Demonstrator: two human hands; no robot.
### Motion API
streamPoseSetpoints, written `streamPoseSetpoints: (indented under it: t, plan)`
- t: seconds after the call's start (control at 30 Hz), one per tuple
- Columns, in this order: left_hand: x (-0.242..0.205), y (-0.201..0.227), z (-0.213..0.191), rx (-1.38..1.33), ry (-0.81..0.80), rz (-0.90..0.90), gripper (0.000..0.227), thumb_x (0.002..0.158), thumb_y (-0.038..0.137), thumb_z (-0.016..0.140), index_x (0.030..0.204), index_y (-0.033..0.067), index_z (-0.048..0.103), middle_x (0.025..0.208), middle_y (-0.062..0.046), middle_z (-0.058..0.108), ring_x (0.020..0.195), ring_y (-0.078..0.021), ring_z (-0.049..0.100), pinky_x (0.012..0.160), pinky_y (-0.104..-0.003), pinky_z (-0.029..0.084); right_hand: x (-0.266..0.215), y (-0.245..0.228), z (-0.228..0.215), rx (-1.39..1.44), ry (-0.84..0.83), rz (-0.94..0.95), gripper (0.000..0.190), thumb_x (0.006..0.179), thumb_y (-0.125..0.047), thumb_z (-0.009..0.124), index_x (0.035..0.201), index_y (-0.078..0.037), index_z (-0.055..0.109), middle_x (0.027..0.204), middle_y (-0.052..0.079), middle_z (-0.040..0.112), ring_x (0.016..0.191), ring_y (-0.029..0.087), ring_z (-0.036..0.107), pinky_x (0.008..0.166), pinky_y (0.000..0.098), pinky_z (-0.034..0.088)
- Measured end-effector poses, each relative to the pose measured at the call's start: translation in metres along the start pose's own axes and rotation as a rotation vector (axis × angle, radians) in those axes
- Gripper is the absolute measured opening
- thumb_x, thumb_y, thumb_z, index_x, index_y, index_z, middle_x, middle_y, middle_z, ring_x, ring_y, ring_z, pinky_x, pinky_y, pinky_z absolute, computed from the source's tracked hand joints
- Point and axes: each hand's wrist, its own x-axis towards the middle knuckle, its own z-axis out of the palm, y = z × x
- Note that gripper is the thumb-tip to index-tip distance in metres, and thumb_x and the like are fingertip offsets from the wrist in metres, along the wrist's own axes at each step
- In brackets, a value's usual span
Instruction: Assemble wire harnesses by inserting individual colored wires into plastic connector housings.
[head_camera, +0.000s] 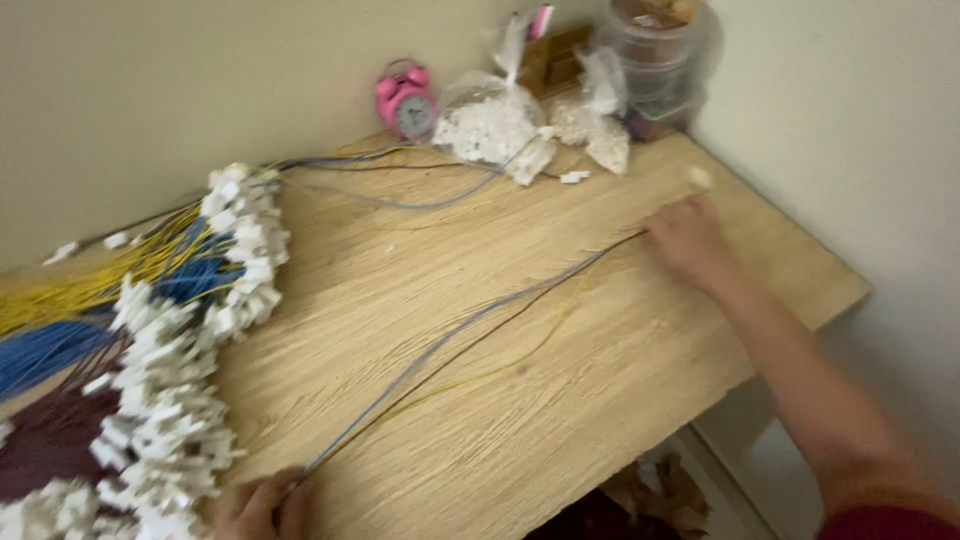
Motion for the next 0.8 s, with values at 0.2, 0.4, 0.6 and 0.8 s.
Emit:
streamPoseSetpoints:
  t: [0.2,0.4,0.6,0.8]
  plan:
    - [0.069,0.162,-0.060,0.048,-0.278,-0.130,0.020,0.090,0.022,0.071,0.105,0.0094,0.077,0.102,-0.014,0.072,0.094,-0.0321,0.070,0.082,-0.043,0.056,-0.004,0.059,-0.025,0.056,0.242,0.252,0.021,0.118,-0.016,0.052,0.118,-0.008,0.071,0.111,0.016,0.064,0.105,0.032,0.065,0.096,0.0459,0.052]
    - [0.150,0.165,0.017,-0.017,-0.265,-0.075,0.018,0.090,0.021,0.073,0.104,0.0095,0.077,0.107,-0.017,0.068,0.096,-0.0362,0.067,0.086,-0.046,0.055,0.022,0.087,0.012,-0.285,0.005,0.328,0.025,0.117,-0.032,0.056,0.120,-0.021,0.078,0.104,0.004,0.075,0.095,0.023,0.071,0.081,0.0401,0.058]
    - [0.178,0.105,0.117,-0.152,-0.141,-0.043,0.015,0.090,0.009,0.068,0.103,0.0053,0.074,0.105,-0.012,0.072,0.099,-0.0298,0.070,0.090,-0.039,0.058,0.055,0.092,0.078,-0.245,-0.104,0.231,0.024,0.111,-0.027,0.057,0.124,-0.025,0.078,0.116,0.000,0.077,0.101,0.020,0.075,0.096,0.0380,0.060]
    - [0.151,0.143,0.023,-0.153,-0.072,0.091,0.042,0.086,0.003,0.073,0.126,-0.0028,0.066,0.111,-0.023,0.064,0.097,-0.0348,0.063,0.083,-0.041,0.053,0.144,-0.021,0.038,0.391,0.131,0.032,0.045,0.093,-0.009,0.061,0.137,-0.012,0.069,0.126,0.017,0.068,0.120,0.035,0.065,0.104,0.0461,0.052]
